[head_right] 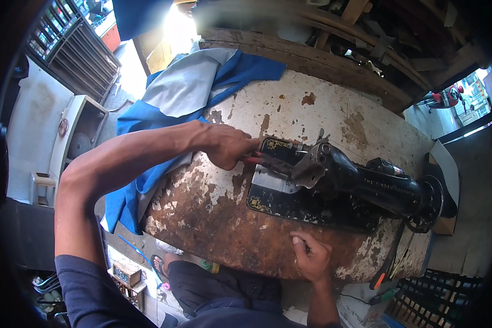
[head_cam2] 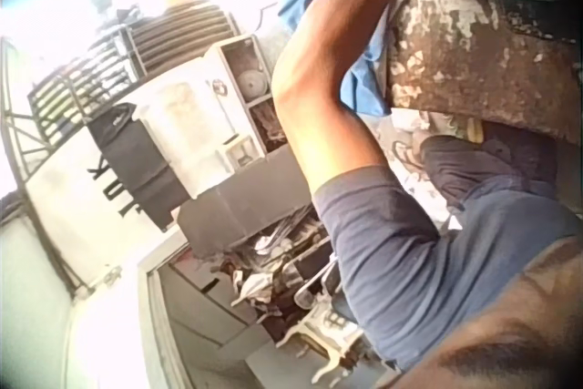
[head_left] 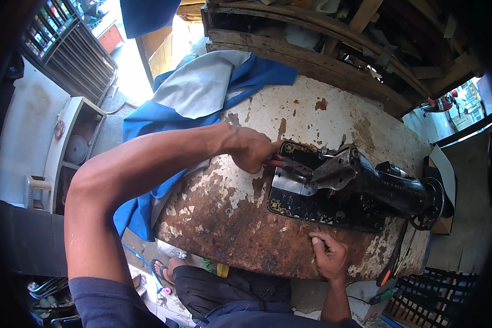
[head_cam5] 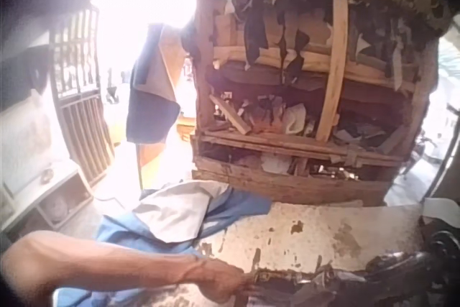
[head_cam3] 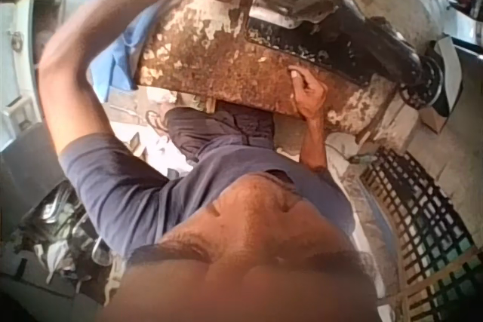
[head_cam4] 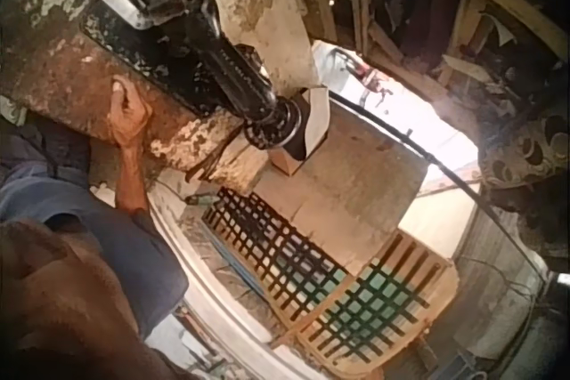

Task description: The person works with a blue fabric at a workbench, handling a strip of material, using scissors to cut it, and then positioning the fabric around a sewing machine.

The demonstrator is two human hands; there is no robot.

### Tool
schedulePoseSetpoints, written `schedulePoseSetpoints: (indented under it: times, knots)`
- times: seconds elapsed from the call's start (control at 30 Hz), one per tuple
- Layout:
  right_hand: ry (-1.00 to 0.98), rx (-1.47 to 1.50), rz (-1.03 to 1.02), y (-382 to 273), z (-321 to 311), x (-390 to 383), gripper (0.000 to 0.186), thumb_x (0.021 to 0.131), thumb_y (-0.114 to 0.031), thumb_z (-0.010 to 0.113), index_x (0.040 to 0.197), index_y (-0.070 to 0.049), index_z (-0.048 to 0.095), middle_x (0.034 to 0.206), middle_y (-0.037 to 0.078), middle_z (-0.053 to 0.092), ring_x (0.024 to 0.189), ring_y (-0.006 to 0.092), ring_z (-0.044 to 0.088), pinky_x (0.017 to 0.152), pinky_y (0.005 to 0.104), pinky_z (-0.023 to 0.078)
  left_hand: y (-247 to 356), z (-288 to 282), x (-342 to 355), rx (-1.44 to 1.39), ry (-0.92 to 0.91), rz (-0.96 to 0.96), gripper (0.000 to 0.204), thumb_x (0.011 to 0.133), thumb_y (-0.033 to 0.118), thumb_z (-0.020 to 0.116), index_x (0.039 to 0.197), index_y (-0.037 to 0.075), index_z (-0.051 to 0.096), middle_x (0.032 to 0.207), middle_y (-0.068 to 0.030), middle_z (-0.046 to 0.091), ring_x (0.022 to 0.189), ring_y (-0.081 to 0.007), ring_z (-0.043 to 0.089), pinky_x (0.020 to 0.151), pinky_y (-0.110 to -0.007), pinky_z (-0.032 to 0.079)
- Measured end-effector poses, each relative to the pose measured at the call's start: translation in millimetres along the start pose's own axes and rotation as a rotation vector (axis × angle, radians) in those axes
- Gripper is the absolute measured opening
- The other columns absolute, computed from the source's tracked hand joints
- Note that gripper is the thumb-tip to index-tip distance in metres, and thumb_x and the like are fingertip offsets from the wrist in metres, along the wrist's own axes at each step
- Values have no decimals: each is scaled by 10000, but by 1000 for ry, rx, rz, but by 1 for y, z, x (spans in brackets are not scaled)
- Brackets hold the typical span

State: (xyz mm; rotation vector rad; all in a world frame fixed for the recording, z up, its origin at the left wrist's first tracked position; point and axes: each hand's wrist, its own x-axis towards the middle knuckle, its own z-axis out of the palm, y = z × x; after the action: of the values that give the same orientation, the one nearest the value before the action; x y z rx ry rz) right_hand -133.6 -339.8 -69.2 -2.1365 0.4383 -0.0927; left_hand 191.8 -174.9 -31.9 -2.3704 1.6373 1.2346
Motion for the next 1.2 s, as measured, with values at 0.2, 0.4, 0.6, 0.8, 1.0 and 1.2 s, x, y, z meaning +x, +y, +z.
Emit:
schedulePoseSetpoints:
  times: [0.2,0.4,0.6,0.8,1.0,1.2]
  knots:
    - [59,81,-8,10,2,-2,166,929,-57,677,1077,-28,746,732,59,690,652,88,647,605,247,501,-7,2,-25,84,139,-177,357,870,6,488,1213,2,587,1158,-223,605,1145,-387,582,983,-486,459]
    - [-171,476,-173,-17,12,-13,751,890,-248,804,1510,-37,435,1272,174,639,1051,208,676,789,323,580,90,87,-109,-526,591,-220,284,975,171,625,1186,2,537,844,-137,563,837,-280,598,769,-414,488]
    - [-133,707,-263,-8,10,-69,1003,853,-163,811,1595,10,160,1514,155,387,1266,215,516,993,319,479,191,162,-76,-712,538,373,521,1057,396,459,1324,-35,578,1415,-270,453,1388,-476,343,1165,-519,260]
    - [548,712,-228,36,-111,-143,882,807,33,613,1594,12,213,1265,124,561,873,100,596,791,245,523,141,150,-27,-892,875,3,276,1032,221,594,1142,-10,697,1055,-113,708,976,-199,679,857,-328,526]
    - [813,-523,452,183,-283,-115,633,816,-74,607,1445,-101,551,998,188,653,793,308,630,785,390,525,70,113,56,-649,1170,-166,268,938,132,703,1178,13,686,1117,-137,699,1047,-245,640,901,-377,516]
    - [1006,-932,315,204,-303,-86,450,943,-235,608,1353,-52,618,1154,208,662,980,443,646,876,521,511,72,121,72,-306,1260,-105,250,833,91,735,1084,82,730,1037,-122,678,1058,-355,562,950,-441,441]
